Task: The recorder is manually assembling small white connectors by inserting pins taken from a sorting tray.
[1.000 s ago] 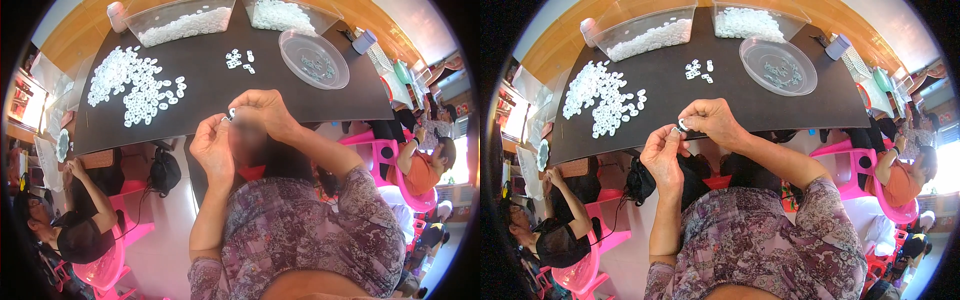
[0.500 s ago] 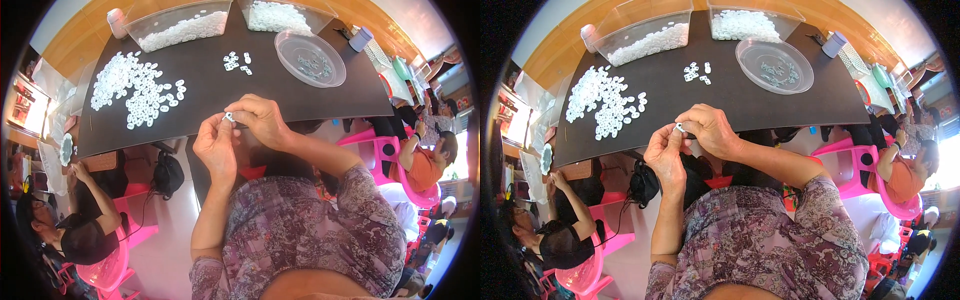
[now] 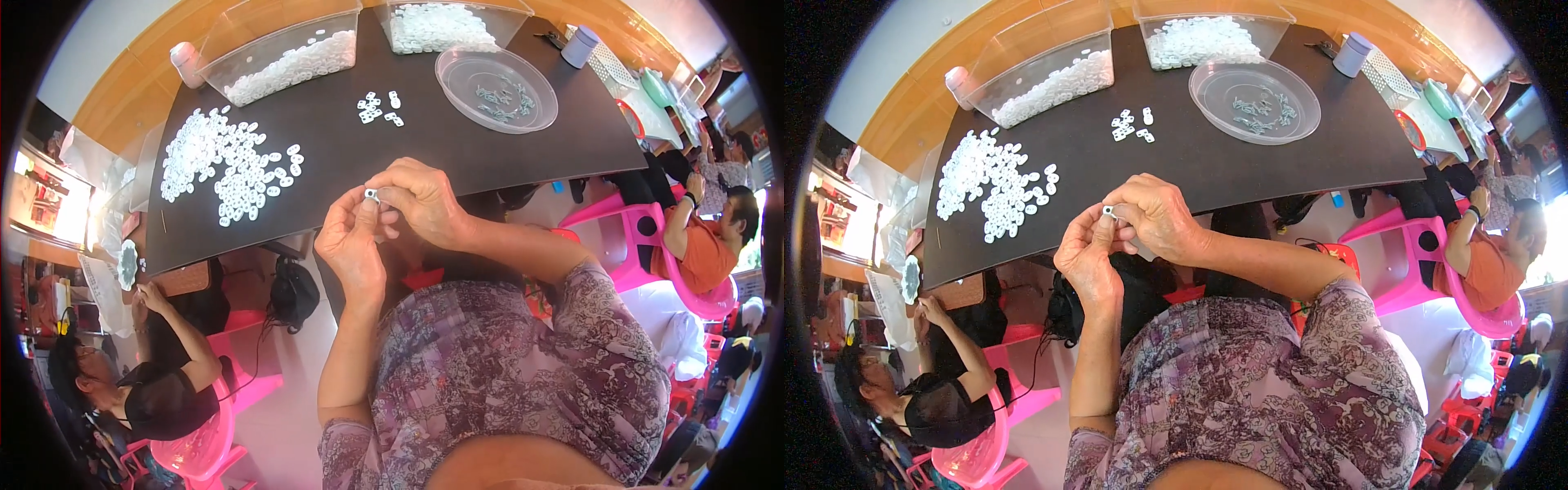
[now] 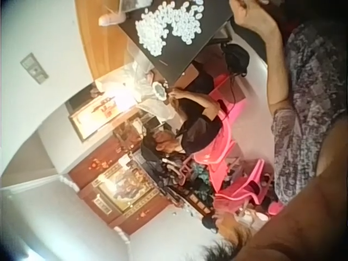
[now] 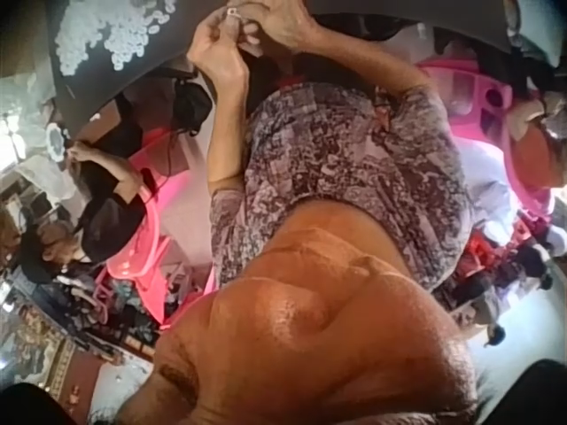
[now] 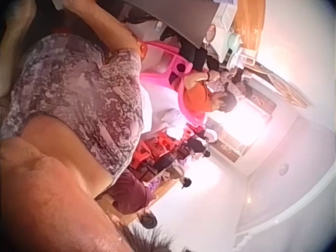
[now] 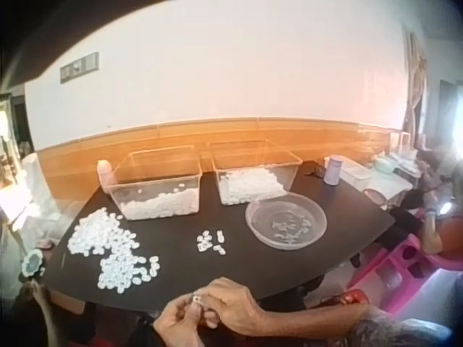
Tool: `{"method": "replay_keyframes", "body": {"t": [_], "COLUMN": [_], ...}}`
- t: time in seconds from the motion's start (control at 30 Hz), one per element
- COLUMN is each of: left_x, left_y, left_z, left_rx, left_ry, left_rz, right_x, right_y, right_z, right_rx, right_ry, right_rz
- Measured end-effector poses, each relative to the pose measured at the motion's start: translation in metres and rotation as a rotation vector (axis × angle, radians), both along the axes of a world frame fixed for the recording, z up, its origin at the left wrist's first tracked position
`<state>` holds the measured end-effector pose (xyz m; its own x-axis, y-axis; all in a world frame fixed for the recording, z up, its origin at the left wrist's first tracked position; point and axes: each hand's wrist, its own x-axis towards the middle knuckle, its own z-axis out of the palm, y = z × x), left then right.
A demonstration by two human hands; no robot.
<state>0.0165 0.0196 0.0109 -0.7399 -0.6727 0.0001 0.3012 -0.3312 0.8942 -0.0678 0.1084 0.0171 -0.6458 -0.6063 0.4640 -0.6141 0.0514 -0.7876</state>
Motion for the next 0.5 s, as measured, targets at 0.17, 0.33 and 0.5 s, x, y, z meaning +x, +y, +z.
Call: {"method": "replay_keyframes", "body": {"t": [0.17,0.33,0.5], "left_x": [0.0009,-0.0018,-0.0054], "left_y": [-0.0003,0.0,0.0001], "left_z": [-0.0007,0.0026,0.0068], "left_rx": [0.032,0.103,0.181], "left_ry": [0.003,-0.021,-0.049], "left_rz": [-0.013,-0.007,0.007], "right_x": [0.0028,0.0007,0.0018], "right_y": [0.0025,0.0049,0.0045], "right_z": [0.0003,-0.0001,-0.0022], "right_rx": [-0.011,-0.038,-0.1], "right_ry": [0.187,0.283,0.414], "right_rz": [-0.009,-0.003,-0.042]}}
